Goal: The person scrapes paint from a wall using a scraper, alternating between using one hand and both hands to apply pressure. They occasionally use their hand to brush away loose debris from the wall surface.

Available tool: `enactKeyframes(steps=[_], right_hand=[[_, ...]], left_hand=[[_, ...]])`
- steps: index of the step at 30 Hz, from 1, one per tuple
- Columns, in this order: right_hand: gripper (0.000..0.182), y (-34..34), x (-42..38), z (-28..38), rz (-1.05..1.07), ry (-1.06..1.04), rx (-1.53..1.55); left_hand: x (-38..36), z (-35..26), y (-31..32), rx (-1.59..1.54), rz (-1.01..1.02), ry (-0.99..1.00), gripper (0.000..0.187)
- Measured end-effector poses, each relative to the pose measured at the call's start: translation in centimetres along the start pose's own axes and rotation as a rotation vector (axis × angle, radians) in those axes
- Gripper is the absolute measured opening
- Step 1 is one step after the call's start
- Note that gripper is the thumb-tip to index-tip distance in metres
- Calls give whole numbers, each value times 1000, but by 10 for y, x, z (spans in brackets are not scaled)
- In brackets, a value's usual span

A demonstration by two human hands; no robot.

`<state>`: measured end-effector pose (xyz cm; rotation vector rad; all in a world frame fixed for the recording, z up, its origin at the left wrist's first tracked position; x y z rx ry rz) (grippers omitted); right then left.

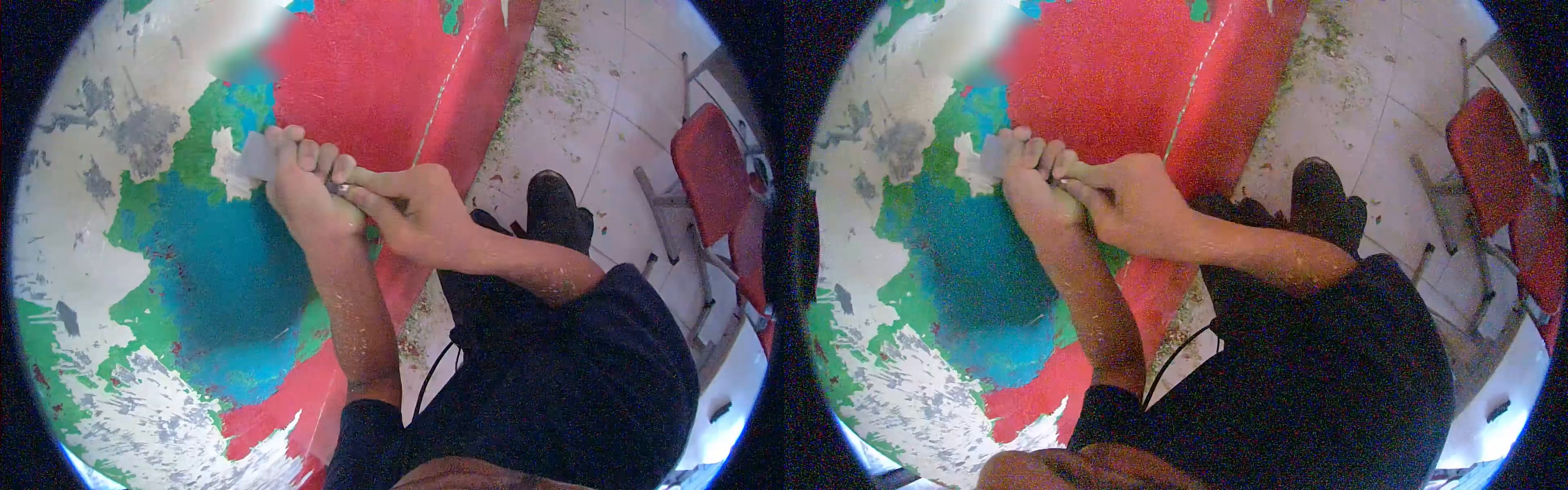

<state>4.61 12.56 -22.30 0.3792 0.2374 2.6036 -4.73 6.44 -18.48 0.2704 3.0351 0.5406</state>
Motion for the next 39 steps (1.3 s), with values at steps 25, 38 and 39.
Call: enactKeyframes(steps=[25, 38, 39], right_hand=[[16, -14, 15, -10, -188, -104, 110], [20, -27, 41, 4, -134, -81, -25], [20, -26, 40, 3, -131, -102, -18]], left_hand=[[24, 5, 37, 1, 126, -22, 29], [35, -12, 66, -5, 135, 35, 27], [33, -8, 61, 17, 124, 27, 27]])
Point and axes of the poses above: each hand's wrist, its own x-axis towards the middle knuckle, its own y-axis out of the palm, z = x × y, the point moved 3 cm from there along x, towards the middle knuckle, and after that the axes turned 4 degrees about y, right-handed, at the moved point
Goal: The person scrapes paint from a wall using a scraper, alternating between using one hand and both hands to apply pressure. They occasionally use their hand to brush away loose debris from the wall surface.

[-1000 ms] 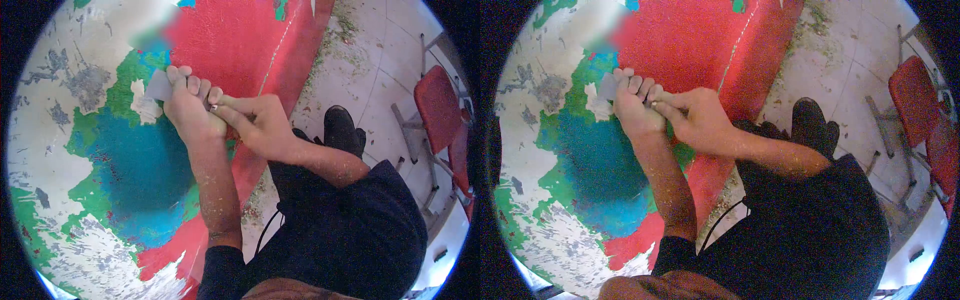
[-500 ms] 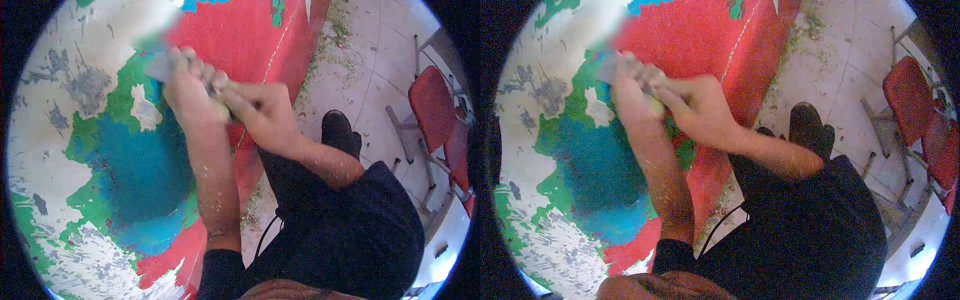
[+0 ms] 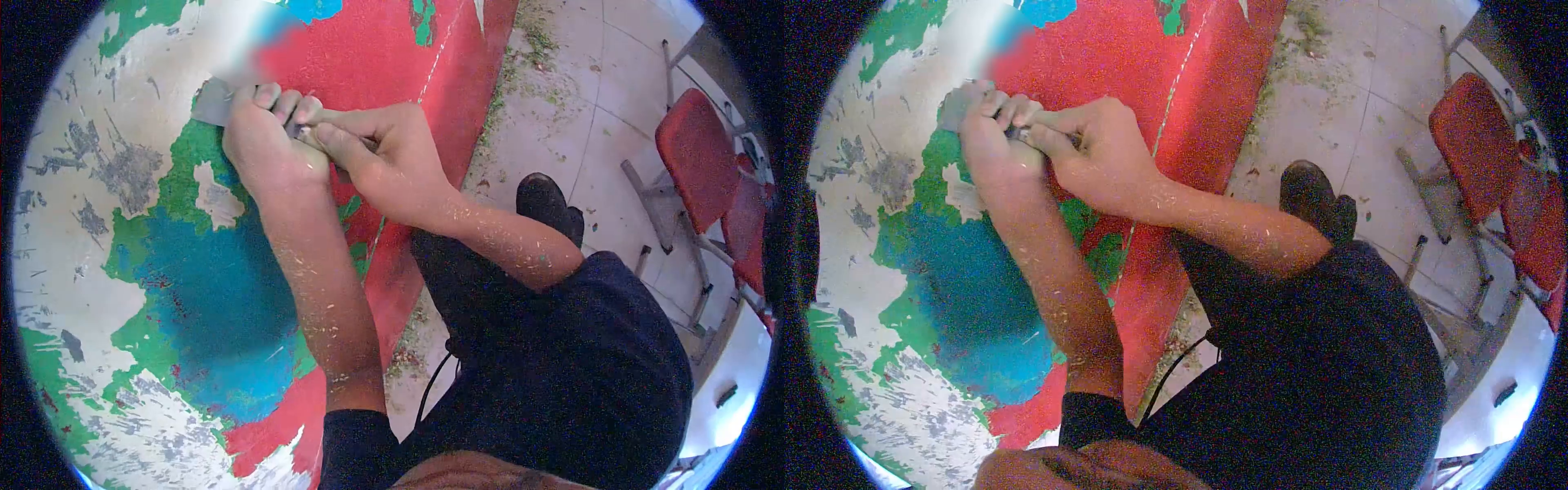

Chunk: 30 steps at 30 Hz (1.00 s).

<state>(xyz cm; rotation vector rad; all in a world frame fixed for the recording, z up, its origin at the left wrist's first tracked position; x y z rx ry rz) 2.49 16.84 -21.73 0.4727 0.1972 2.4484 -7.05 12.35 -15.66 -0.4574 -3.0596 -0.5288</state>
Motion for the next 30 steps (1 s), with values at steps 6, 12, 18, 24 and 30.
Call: enactKeyframes(steps=[6, 12, 18, 24, 30], right_hand=[[19, 3, -2, -8, 24, 27, 46], [19, -7, -18, -8, 77, 139, 74], [19, 4, 7, 5, 6, -15, 89], [19, 1, -1, 6, 171, 13, -18], [22, 7, -10, 12, 50, -67, 10]], left_hand=[[0, 11, -11, 10, 35, 21, 30], [-5, 18, -18, -4, 13, -16, 32], [12, -6, -2, -43, 102, 27, 29], [-6, 2, -28, -33, 56, 10, 27], [-25, -3, -20, 0, -106, -36, 28]])
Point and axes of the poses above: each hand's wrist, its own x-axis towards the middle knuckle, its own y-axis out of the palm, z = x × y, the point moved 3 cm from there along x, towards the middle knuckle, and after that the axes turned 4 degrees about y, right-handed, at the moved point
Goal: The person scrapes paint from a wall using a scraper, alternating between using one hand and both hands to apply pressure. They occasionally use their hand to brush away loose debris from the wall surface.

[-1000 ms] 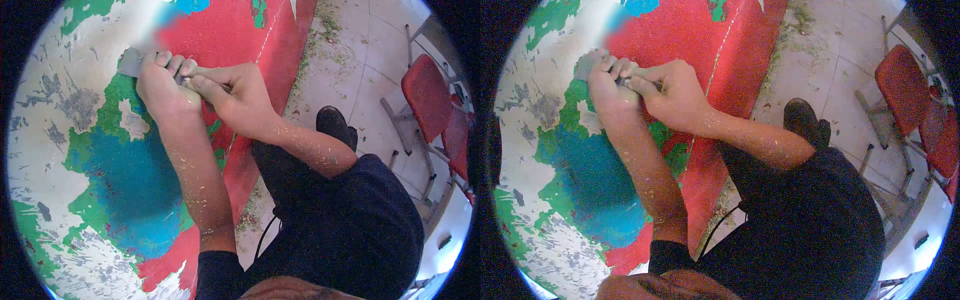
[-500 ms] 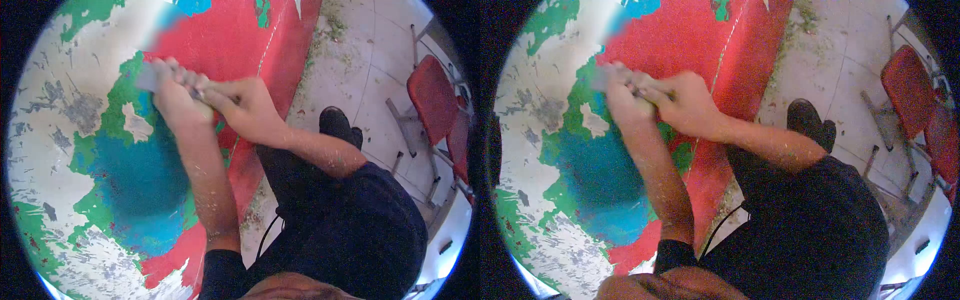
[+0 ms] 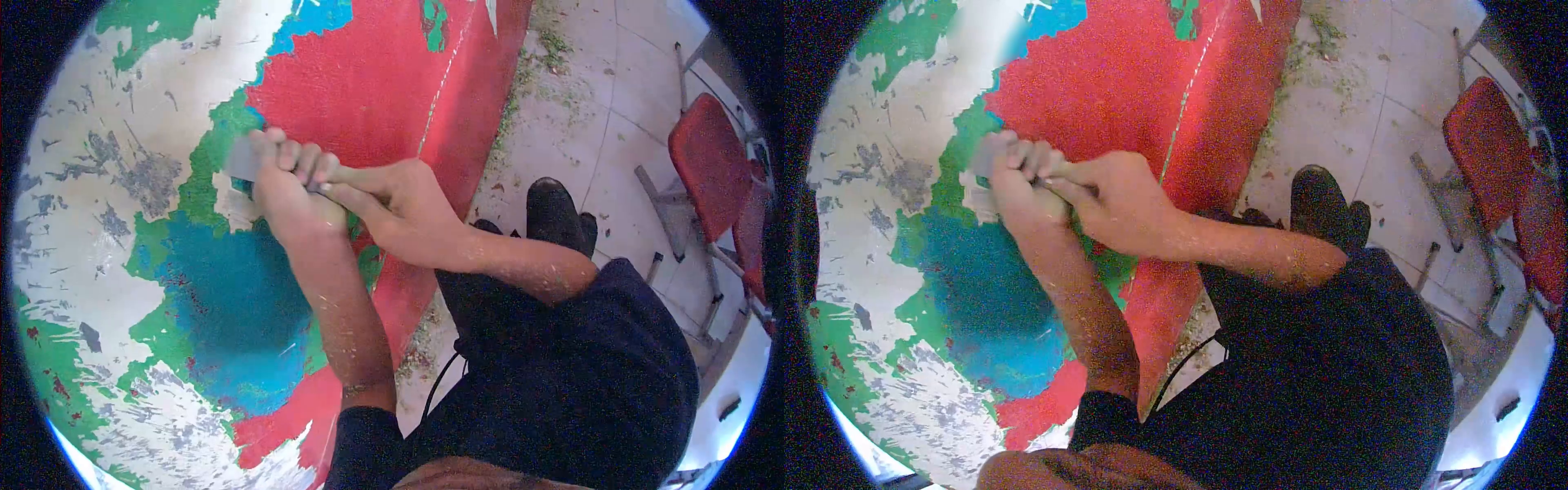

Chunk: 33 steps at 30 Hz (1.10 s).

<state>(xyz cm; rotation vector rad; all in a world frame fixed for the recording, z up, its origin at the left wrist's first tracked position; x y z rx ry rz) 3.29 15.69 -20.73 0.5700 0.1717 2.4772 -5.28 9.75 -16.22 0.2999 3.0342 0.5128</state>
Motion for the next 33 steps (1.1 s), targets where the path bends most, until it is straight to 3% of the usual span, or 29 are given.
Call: enactKeyframes(steps=[2, 4, 6, 9, 13, 17, 21, 24, 28, 31, 33], right_hand=[[21, 1, -4, -8, 24, 59, -4], [22, 4, 12, -3, -24, -53, -4], [23, 2, 17, 6, -34, -61, 2], [26, -5, -15, -18, -22, 187, 64], [27, -6, 11, -22, -83, 53, 45], [25, -12, 10, -15, -80, 67, 33], [24, -26, 5, -20, -30, 145, 8], [22, -22, -2, -25, -57, 123, -20], [20, -15, -8, -22, -76, 162, 26], [20, -15, -6, -27, -88, 158, 48], [22, -10, -13, -29, -115, 56, -1]], left_hand=[[2, -3, 1, 13, 41, 17, 25], [22, -19, 14, -35, 184, 67, 23], [25, -16, 13, -78, 133, 21, 20], [11, 21, -1, -34, 35, -72, 20], [26, 6, 22, 11, 153, 66, 29], [17, 17, 15, -5, 154, -36, 27], [14, 20, 28, 15, 9, -13, 20], [21, 26, 18, -43, 160, 4, 21], [25, 22, 13, 28, 143, -64, 22], [27, 20, 18, 97, 160, 22, 24], [24, 22, 9, 97, 213, -3, 27]])
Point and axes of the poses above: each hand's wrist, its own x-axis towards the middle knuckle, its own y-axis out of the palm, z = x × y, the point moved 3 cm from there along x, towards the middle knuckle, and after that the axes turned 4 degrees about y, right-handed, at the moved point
